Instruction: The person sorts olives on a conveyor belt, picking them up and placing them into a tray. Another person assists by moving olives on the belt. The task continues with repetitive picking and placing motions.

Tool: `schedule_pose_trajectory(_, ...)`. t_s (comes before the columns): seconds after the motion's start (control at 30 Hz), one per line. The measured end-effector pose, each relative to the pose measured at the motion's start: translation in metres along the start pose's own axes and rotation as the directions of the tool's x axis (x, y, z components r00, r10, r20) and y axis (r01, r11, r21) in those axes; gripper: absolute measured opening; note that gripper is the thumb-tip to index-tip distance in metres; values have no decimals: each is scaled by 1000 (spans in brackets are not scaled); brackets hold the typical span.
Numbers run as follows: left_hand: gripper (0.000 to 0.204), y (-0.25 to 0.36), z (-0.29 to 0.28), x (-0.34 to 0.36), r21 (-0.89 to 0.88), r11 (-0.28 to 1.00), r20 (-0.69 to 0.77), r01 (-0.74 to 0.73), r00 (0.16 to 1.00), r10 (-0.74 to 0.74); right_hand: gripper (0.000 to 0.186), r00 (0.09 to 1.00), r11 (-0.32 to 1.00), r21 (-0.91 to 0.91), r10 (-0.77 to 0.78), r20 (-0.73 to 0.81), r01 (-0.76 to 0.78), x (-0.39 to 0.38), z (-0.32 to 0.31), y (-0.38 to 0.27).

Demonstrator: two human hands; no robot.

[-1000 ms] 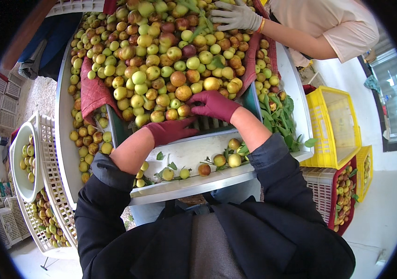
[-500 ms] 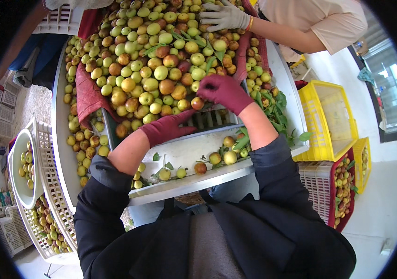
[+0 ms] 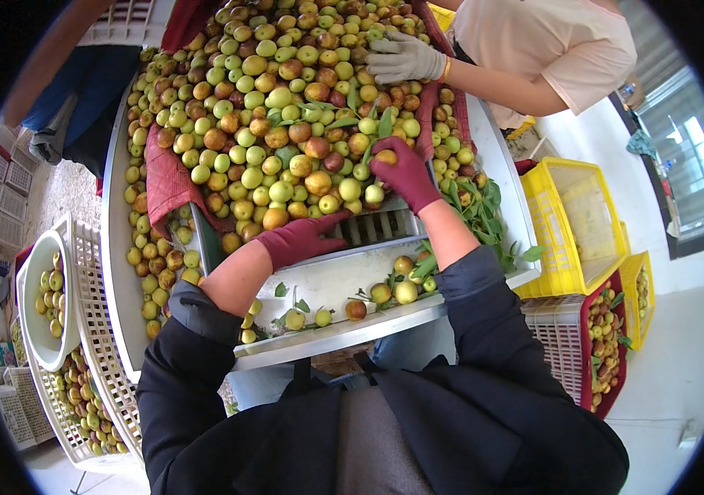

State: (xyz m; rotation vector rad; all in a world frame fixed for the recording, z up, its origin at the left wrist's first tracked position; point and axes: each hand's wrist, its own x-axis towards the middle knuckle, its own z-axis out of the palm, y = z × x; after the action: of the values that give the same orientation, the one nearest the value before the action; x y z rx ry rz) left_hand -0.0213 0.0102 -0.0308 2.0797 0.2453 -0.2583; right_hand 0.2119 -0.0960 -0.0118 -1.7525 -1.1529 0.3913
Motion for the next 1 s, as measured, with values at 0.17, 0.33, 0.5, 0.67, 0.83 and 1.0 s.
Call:
schedule_pose_trajectory(0.17,63,0,1,-6,146,989,-45,23,999,-17,27,936,718,624,344,67,-309,-3,5,-43)
schedule_pose_trajectory(0.33,63,11,0,-3,87,992,-62,-91,993,97,25,982,902,397,116,152,-168,-8,19,-42)
schedule_pose_trajectory(0.5,57,-8,6,1,110,993,-52,-33,998,38,39,900,898,-183,-348,263,401,-18,39,-41)
schedule_pose_trajectory(0.67,43,7,-4,-5,108,993,103,43,993,-54,52,916,827,-448,-183,357,340,-29,62,-61)
schedule_pose_trajectory(0.83,40,7,-9,-8,86,996,144,-26,989,13,45,927,893,-377,-104,360,247,-27,76,-64)
schedule_pose_trajectory(1.0,65,23,-9,-11,143,975,104,170,977,-186,39,868,790,465,163,468,-399,-15,35,-61)
